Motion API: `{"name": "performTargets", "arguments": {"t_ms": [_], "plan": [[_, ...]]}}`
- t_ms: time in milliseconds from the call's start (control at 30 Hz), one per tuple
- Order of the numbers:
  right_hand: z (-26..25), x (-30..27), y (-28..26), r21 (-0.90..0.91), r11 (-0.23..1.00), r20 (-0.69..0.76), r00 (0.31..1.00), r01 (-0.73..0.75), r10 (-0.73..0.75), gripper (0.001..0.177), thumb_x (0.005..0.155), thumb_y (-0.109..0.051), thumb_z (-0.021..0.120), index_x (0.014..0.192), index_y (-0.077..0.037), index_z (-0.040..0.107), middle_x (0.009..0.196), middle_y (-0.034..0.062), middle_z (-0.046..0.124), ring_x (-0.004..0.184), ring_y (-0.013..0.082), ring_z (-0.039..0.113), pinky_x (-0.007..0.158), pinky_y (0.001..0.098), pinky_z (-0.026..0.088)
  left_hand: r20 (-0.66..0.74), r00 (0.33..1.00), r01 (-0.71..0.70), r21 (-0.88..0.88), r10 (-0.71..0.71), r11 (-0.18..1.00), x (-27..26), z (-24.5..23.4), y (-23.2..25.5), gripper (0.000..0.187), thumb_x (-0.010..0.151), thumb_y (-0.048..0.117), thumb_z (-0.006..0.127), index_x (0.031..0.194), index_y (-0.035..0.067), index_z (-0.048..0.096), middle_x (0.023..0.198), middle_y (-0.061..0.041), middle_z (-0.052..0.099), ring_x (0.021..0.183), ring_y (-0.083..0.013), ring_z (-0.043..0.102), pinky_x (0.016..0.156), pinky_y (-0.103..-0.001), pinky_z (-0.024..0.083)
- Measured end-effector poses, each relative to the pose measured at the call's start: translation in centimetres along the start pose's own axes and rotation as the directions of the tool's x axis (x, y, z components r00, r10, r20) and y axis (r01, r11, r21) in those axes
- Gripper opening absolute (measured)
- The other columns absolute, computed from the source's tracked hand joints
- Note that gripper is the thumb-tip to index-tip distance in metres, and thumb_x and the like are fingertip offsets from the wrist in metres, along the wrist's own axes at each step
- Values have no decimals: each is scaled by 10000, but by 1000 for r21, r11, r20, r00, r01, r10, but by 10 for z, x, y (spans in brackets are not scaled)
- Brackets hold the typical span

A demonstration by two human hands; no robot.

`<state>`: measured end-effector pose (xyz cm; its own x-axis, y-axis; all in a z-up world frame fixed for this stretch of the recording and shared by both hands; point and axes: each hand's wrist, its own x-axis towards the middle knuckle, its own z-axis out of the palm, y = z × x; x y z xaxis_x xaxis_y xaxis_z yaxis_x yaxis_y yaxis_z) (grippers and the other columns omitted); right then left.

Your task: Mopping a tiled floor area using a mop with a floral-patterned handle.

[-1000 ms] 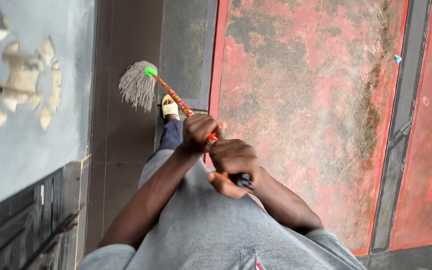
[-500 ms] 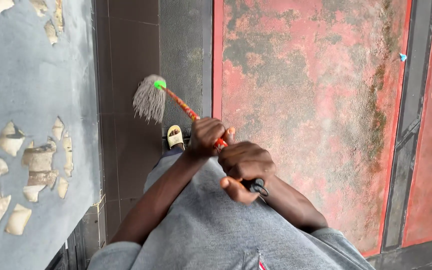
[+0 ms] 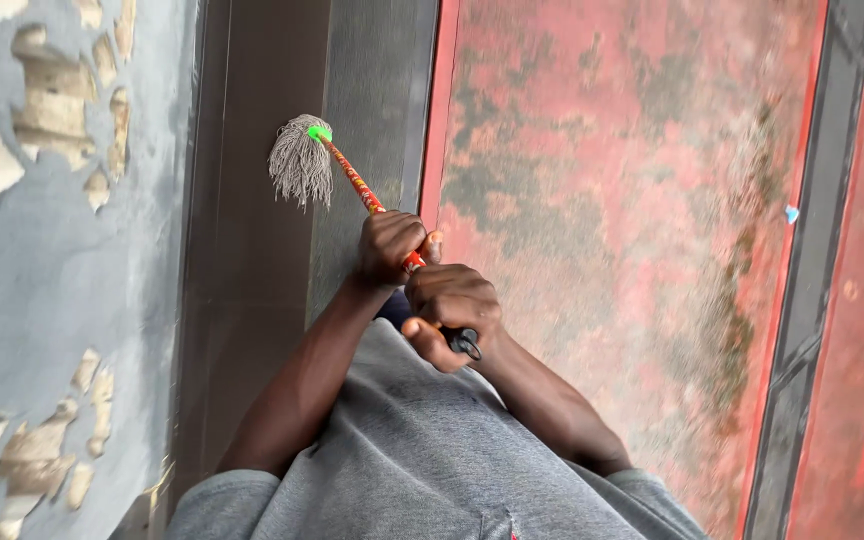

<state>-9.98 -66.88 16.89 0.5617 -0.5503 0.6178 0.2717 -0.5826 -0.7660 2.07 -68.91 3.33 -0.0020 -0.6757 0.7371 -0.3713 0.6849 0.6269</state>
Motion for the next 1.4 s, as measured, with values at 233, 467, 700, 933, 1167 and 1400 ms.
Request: {"name": "performTargets", "arguments": {"t_ms": [233,467,700,933,1167,1400], "plan": [[-77,56,81,-76,997,-11,1000,3,-4,343,864,47,633,632,-73,411,553,57,473,470,207,481,475,367,362,49,999,-11,6,11,1000,68,40,-98,343,887,87,653,674,73,386,597,-102,433,506,-306,514,495,-441,386],[-106,104,159,-58,998,61,998,11,-7,352,843,80,634,626,-57,393,572,79,410,510,247,448,520,410,343,-5,996,93,124,-93,988,110,51,-182,376,900,16,639,655,46,355,585,-131,392,497,-331,474,498,-455,362],[-144,168,253,-109,994,82,997,-9,18,386,840,92,650,615,-55,373,570,86,402,520,254,435,536,414,337,-17,996,92,113,-91,989,182,56,-284,362,906,-14,638,668,39,371,588,-134,406,500,-333,469,497,-456,356],[-189,273,349,-93,995,122,992,-16,27,332,845,77,662,634,-41,434,601,95,445,560,268,497,555,424,365,0,998,69,48,-69,996,263,56,-418,377,930,-10,640,668,35,373,593,-136,429,500,-325,491,491,-450,376],[-241,349,423,-220,971,0,995,-98,101,311,841,58,657,642,-36,438,618,102,476,567,269,509,563,406,397,66,997,44,60,-48,997,355,65,-509,383,957,35,661,683,39,393,607,-143,438,527,-358,502,507,-468,393],[-293,401,501,-195,978,8,997,-70,73,308,861,45,658,660,-54,446,661,89,544,613,256,581,628,381,482,79,996,45,66,-50,997,421,85,-589,407,986,49,665,683,43,394,600,-128,436,520,-347,494,514,-464,409]]}}
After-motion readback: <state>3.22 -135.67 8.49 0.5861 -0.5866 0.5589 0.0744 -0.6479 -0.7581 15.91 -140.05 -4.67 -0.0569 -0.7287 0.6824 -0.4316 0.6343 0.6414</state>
